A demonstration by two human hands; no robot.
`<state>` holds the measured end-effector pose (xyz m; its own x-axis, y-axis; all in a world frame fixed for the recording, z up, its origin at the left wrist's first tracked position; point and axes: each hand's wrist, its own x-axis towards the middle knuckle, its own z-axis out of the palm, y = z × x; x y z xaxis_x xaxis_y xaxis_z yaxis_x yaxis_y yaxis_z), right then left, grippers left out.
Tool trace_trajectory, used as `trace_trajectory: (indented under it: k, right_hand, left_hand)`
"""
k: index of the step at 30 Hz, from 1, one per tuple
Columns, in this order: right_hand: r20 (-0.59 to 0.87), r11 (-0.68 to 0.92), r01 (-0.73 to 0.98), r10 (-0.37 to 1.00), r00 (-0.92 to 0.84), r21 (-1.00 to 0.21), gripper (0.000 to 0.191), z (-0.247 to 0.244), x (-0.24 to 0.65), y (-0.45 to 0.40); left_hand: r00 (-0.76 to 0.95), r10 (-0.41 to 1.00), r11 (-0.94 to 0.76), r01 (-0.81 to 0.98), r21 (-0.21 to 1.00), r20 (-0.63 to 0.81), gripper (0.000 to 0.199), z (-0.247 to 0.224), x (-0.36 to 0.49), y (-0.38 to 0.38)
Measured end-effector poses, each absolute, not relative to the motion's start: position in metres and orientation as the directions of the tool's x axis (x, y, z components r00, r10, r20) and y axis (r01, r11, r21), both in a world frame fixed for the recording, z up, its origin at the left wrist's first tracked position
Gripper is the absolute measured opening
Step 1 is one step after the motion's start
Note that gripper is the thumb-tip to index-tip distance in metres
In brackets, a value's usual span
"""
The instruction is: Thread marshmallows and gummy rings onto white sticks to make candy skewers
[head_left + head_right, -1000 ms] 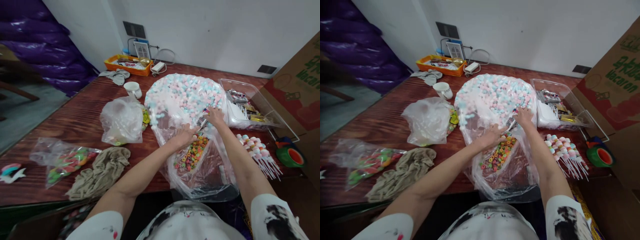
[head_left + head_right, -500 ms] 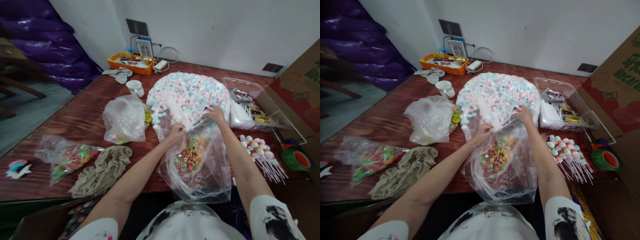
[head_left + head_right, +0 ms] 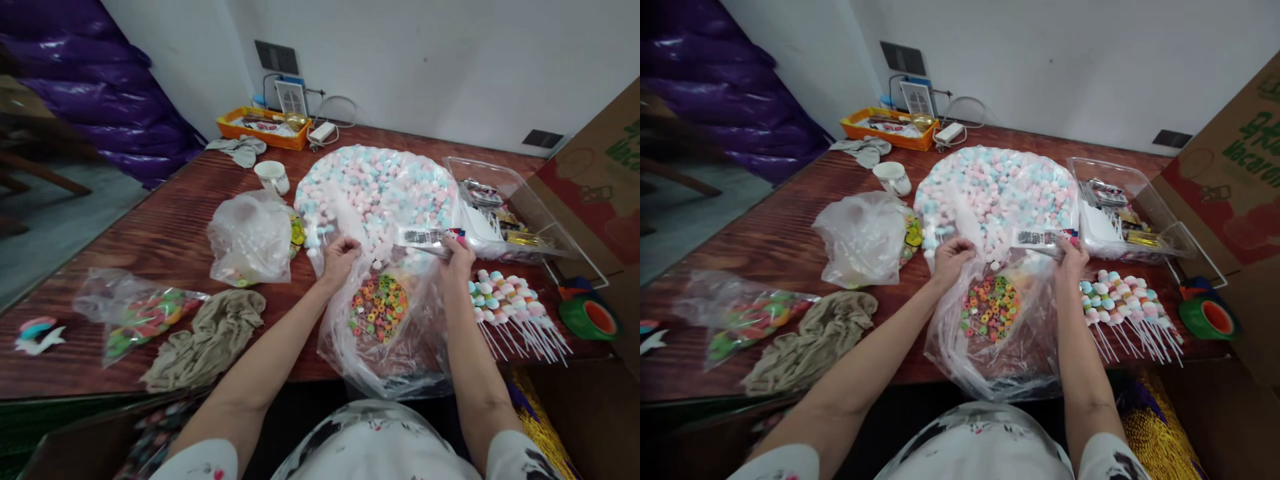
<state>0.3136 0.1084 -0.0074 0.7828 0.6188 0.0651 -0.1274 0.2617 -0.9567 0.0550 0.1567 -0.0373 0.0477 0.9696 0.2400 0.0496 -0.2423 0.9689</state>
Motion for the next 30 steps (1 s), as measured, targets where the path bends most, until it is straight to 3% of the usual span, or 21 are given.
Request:
trace_trajectory:
  k: [4, 5, 7, 10, 16, 20, 24, 27, 30]
  right_hand:
    - [-0.011, 0.279, -0.221, 0.597, 0.802, -0.934, 0.026, -0.031, 0.298, 0.099]
    - [-0.017, 0.278, -0.226, 0.595, 0.803, -0.934, 0.026, -0.035, 0.294, 0.097]
    - [-0.009, 0.276, -0.211, 0.587, 0.810, -0.938, 0.026, -0.038, 0.291, 0.094]
    - [0.040, 0.244, -0.128, 0.582, 0.812, -0.961, 0.025, -0.033, 0.292, 0.090]
    - [0.151, 0.000, 0.216, 0.716, 0.682, -0.976, 0.029, -0.028, 0.274, 0.082]
    - [0.143, -0.171, 0.506, 0.840, 0.523, -0.846, 0.024, -0.028, 0.260, 0.079]
    - [0.088, -0.267, 0.676, 0.893, 0.442, -0.687, 0.032, -0.018, 0.259, 0.080]
    - [0.179, -0.255, 0.852, 0.912, 0.369, -0.457, 0.049, -0.008, 0.259, 0.074]
    - [0.292, -0.136, 0.942, 0.929, 0.229, -0.307, 0.056, -0.003, 0.256, 0.059]
  left_hand:
    - [0.091, 0.956, -0.269, -0.107, 0.957, 0.279, 0.027, -0.020, 0.089, 0.150]
    - [0.164, 0.940, -0.291, -0.074, 0.954, 0.300, 0.029, -0.019, 0.097, 0.147]
    - [0.408, 0.859, -0.404, 0.168, 0.899, 0.310, 0.031, -0.023, 0.107, 0.137]
    - [0.686, 0.709, -0.605, 0.470, 0.642, 0.165, 0.034, -0.034, 0.109, 0.123]
    - [0.747, 0.663, -0.680, 0.573, 0.458, 0.050, 0.036, -0.027, 0.110, 0.102]
    - [0.761, 0.648, -0.724, 0.601, 0.339, 0.034, 0.038, -0.003, 0.107, 0.074]
    - [0.838, 0.539, -0.825, 0.504, 0.255, 0.085, 0.024, 0.013, 0.087, 0.045]
    - [0.910, 0.408, -0.881, 0.368, 0.298, 0.082, 0.022, 0.008, 0.069, 0.035]
    - [0.902, 0.414, -0.879, 0.360, 0.314, 0.124, 0.026, -0.007, 0.054, 0.033]
